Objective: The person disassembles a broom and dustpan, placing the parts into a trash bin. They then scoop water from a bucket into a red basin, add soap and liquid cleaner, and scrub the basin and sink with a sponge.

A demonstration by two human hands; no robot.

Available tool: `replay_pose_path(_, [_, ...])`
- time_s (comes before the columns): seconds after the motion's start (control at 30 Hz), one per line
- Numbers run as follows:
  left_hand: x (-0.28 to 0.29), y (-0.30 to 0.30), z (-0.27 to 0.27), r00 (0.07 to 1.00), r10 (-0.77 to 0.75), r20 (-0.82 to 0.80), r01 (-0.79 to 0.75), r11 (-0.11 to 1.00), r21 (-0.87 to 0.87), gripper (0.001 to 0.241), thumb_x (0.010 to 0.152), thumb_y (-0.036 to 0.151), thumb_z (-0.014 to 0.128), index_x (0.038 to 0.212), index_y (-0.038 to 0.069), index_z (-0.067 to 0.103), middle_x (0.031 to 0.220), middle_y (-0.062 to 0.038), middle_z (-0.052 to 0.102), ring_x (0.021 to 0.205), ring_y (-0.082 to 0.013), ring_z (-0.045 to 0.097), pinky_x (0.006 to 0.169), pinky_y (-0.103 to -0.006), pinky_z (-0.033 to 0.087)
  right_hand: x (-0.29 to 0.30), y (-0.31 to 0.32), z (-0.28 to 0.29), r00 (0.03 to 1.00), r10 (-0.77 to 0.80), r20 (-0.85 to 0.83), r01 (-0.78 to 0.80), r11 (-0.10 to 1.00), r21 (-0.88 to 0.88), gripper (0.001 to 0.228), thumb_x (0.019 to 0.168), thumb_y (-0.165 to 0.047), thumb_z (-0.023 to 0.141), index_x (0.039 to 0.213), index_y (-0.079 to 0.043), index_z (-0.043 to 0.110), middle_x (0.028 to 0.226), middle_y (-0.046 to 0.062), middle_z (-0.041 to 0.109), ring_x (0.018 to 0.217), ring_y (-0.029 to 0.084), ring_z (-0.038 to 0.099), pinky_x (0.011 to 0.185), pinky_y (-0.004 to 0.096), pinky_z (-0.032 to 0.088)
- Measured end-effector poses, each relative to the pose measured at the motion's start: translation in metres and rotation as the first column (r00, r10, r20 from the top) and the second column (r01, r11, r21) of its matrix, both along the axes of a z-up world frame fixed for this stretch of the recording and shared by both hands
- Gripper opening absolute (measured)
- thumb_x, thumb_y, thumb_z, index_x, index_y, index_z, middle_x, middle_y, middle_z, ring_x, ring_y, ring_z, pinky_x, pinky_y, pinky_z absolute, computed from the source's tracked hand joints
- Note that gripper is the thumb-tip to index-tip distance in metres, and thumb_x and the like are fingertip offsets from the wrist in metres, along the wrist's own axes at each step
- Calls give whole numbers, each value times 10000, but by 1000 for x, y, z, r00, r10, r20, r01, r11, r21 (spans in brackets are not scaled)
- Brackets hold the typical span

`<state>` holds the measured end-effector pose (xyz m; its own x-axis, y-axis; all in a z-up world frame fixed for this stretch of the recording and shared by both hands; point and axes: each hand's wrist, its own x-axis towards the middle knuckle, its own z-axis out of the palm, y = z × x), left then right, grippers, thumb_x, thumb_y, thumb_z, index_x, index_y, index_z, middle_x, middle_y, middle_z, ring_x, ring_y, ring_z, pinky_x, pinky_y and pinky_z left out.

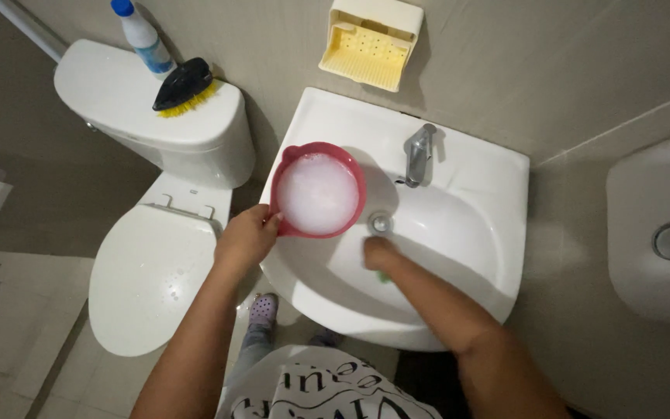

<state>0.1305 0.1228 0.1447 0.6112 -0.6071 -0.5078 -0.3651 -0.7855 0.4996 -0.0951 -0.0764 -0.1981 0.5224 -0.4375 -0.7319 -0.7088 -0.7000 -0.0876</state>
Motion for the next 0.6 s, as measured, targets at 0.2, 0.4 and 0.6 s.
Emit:
replay_pose_path(0.2, [-14, -10, -31, 997, -69, 31, 72, 992, -99, 362, 964, 385, 587, 1126, 90, 721, 1040, -191, 748, 992, -377, 713, 881, -490, 537, 25, 49, 101, 582, 118, 805, -181, 983, -14, 878, 531, 158, 581, 1394, 15, 504, 1379, 343, 506, 1345, 489, 439, 1116, 519, 379])
replay_pose_path(0.4, [-30, -19, -59, 988, -141, 61, 148, 980, -133, 374, 950, 385, 599, 1167, 103, 716, 1051, -199, 736, 1012, -382, 696, 883, -495, 533, -96, -63, 9, 909, 382, 166, -329, 903, -275, 141, 829, -108, 637, 949, -77, 705, 1044, 139, 692, 1014, 349, 660, 852, 488, 536])
replay_pose_path(0.6, [-45, -31, -73, 961, -271, 60, 273, 962, -22, 364, 905, 366, 637, 1182, 142, 716, 1106, -165, 733, 1056, -364, 689, 902, -491, 531, -96, -36, 68, 985, 150, 86, -105, 917, -386, 404, 900, -154, 591, 1303, -149, 617, 1273, 184, 583, 1143, 380, 560, 907, 520, 490])
